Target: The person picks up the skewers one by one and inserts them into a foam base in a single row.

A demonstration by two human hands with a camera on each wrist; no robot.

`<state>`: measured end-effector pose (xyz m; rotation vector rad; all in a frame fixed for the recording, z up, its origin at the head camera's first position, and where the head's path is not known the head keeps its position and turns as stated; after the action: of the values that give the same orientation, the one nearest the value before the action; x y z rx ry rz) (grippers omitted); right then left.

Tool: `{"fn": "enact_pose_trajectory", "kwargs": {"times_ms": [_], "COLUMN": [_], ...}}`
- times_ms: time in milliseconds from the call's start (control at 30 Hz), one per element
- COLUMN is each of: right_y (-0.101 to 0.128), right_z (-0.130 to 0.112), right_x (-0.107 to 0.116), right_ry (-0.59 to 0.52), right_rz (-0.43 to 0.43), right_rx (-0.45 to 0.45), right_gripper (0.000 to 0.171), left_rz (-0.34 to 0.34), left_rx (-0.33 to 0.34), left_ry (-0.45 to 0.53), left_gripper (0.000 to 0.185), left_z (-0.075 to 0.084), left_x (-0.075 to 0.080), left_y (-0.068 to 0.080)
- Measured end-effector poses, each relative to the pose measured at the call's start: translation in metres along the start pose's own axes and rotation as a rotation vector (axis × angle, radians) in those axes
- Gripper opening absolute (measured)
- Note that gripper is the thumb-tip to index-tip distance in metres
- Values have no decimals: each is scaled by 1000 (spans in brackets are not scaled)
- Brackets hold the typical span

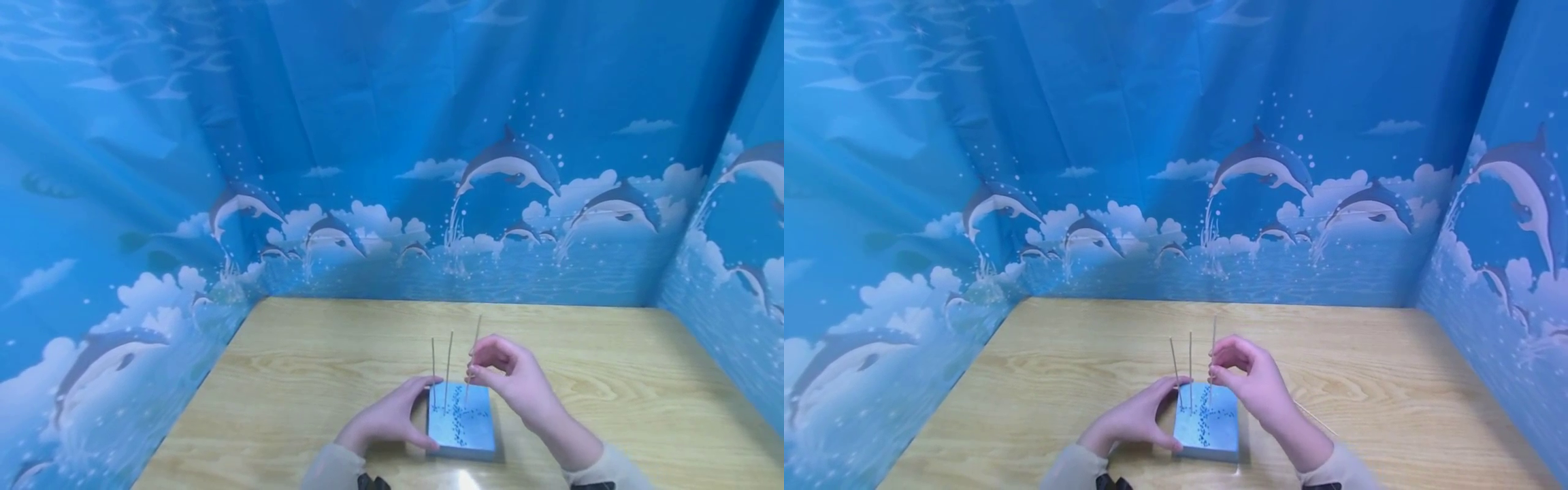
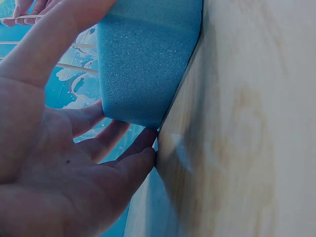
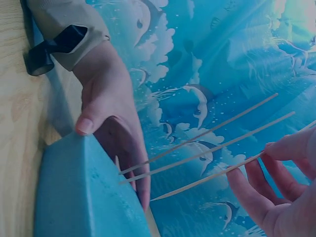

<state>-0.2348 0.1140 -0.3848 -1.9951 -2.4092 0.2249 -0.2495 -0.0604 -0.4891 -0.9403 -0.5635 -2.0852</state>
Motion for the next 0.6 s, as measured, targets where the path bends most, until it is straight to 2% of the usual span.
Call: {"fn": "enact_pose_trajectory", "kwargs": {"times_ms": [167, 367, 600], "right_y": [1, 1, 1], "right_z": [7, 12, 15], "right_x": [-6, -7, -9], "right_ry": [17, 26, 26], "right_rz": [-12, 12, -8], "right_rx": [-1, -37, -26], "right_gripper": [28, 28, 28], "left_rz": [5, 9, 5], "left_rx": [-7, -19, -11], "left_ry": [8, 0, -13], "left_gripper": [110, 110, 110], "left_z": [0, 1, 0], "left_x": [0, 0, -1], "left_y": [1, 1, 0]}}
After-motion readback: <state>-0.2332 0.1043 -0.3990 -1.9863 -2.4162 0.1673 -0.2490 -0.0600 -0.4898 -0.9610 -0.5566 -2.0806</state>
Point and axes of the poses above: each hand's wrist, its own y-axis away from the middle knuckle, its own x-axis out of the back of the hand, z = x × y, the point moved 8 cm from there along -y, towards the middle knuckle, and after that the axes turned 12 degrees about -y, right-handed, at the moved point
